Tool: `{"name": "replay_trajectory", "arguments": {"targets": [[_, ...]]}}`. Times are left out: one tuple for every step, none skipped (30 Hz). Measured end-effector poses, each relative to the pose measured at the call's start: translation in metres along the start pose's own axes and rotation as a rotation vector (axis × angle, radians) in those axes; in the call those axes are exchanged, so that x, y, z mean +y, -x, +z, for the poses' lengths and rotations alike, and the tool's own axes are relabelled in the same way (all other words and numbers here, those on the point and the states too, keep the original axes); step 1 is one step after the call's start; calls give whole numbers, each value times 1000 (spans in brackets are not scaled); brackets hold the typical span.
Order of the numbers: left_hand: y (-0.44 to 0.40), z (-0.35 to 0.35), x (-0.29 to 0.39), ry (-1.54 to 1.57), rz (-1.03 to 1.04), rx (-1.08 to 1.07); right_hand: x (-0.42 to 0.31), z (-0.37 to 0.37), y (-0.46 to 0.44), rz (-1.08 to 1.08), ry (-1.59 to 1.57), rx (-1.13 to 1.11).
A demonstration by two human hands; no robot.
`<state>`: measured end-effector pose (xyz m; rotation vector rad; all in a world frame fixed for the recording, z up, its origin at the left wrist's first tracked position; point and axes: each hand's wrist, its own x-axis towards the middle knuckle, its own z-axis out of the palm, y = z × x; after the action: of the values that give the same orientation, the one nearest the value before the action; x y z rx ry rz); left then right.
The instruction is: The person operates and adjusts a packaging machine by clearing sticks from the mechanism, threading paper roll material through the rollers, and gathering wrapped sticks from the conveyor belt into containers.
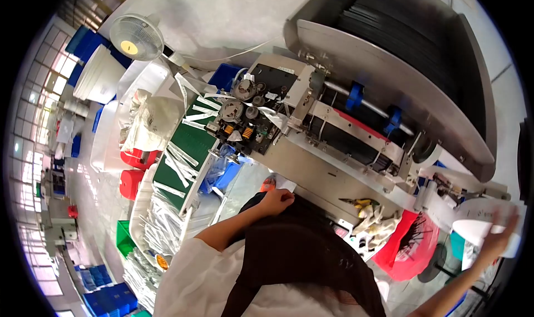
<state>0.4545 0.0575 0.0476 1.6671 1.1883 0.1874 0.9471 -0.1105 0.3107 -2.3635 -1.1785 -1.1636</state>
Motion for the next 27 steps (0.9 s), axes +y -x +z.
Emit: {"name": "replay_trajectory", "arguments": {"targets": [[2,-1,-3,-12,-1,-19,10,-22,-30,-100,194,102],[0,-1,-6,-9,2,-6,20,-43,-60,-179,395,225],[-3,3,-9,0,7,2,42,-46,-74,-133,497,226],[-4,7,-12,2,19,-25,69,-41,-78,-90,601,123],[-5,8,-16,22,3,-19,77,-41,-78,-89,622,122],[-5,7,-16,40,-17,-3,81,-37,-77,-46,608,47],[-5,5,-14,50,-45,-27,82,-29,-74,-2,585,-26],[-7,3,-13,48,-45,-20,80,-21,-72,40,553,-100],[-5,4,-12,63,-30,-15,76,-16,-71,76,520,-179],[-3,5,-10,79,-15,-11,73,-14,-70,71,513,-181],[-2,3,-7,46,10,-16,71,-15,-70,90,515,-205],[-1,2,-6,44,8,-17,72,-16,-69,113,519,-230],[-2,1,-4,28,-25,-39,73,-17,-69,113,519,-230],[-2,1,-4,14,-57,-59,74,-17,-69,121,497,-224],[-2,1,-4,15,-57,-59,74,-18,-70,129,474,-219],[-2,1,-5,21,-58,-59,74,-18,-70,130,473,-219],[-2,0,-7,26,-60,-59,73,-18,-69,142,457,-213],[-2,0,-9,23,-62,-58,71,-19,-68,154,439,-209],[-3,2,-11,28,-27,-30,74,-17,-68,155,437,-211],[-3,3,-12,32,9,-4,79,-14,-69,143,444,-205],[-3,3,-12,28,8,-8,80,-15,-68,132,454,-199],[-3,2,-12,30,20,-10,80,-15,-68,136,458,-204],[-4,2,-12,32,33,-17,78,-16,-70,134,450,-211],[-4,0,-13,28,37,-36,77,-17,-71,134,449,-221],[-6,-3,-14,-23,28,-40,95,-7,-71,47,532,-164],[-8,0,-14,-75,30,-73,94,7,-61,-13,415,67],[-6,1,-15,-17,69,-65,74,11,-48,-41,284,147]]}}
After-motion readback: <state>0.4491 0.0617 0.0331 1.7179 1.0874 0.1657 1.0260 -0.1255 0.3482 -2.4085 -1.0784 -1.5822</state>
